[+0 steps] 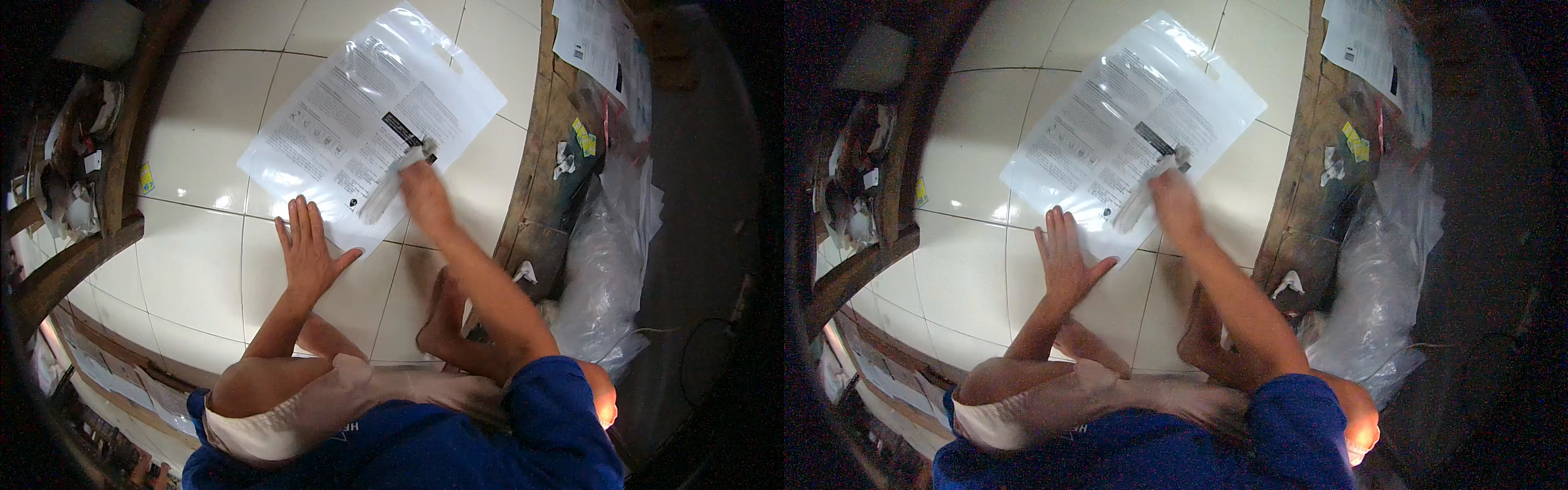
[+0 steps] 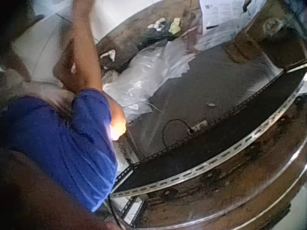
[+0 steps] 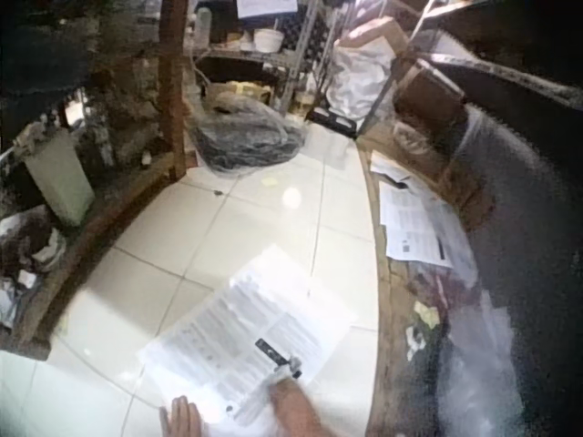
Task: The person wipes a large white plastic sheet on the floor using a small cloth. They repeatedly rub the surface, flip the sheet, and continue wiping both sides.
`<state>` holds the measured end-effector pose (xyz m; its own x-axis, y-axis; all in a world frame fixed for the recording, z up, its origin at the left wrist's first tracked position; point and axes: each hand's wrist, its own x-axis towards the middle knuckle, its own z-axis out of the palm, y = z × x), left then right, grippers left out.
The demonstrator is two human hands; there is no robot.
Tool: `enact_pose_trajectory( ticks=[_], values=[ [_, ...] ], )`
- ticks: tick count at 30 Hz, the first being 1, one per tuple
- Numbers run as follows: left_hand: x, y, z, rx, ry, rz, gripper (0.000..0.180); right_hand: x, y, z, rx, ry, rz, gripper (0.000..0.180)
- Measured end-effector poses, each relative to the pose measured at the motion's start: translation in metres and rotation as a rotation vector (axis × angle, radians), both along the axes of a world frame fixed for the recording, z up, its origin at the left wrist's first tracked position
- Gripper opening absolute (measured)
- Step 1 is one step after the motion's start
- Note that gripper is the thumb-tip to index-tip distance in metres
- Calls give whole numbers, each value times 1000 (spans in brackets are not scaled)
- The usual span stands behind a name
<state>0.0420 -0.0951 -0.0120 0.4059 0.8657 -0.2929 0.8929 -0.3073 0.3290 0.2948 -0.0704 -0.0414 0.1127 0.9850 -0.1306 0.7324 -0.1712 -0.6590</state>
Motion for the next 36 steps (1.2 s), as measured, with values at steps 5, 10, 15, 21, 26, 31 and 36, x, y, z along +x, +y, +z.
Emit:
enact_pose_trajectory(
  ticks=[5,10,15,21,26,31,36],
  values=[
    [6,1,4,-21,14,13,119,76,55,32,66,-128,-47,18],
    [-1,-16,-5,53,-17,93,119,2,17,22,127,-24,199,19],
    [-10,-30,-11,86,-13,160,118,-59,-21,24,85,8,406,16],
    [-11,-36,-12,85,-1,174,118,2,44,4,177,-178,206,14],
    [-10,-34,-11,79,-1,173,120,53,109,21,167,-223,55,11],
    [-12,-34,-11,72,24,184,120,-6,34,-1,102,-9,279,18],
    [-12,-36,-12,70,-17,185,119,1,43,13,120,-105,198,13]
  ],
)
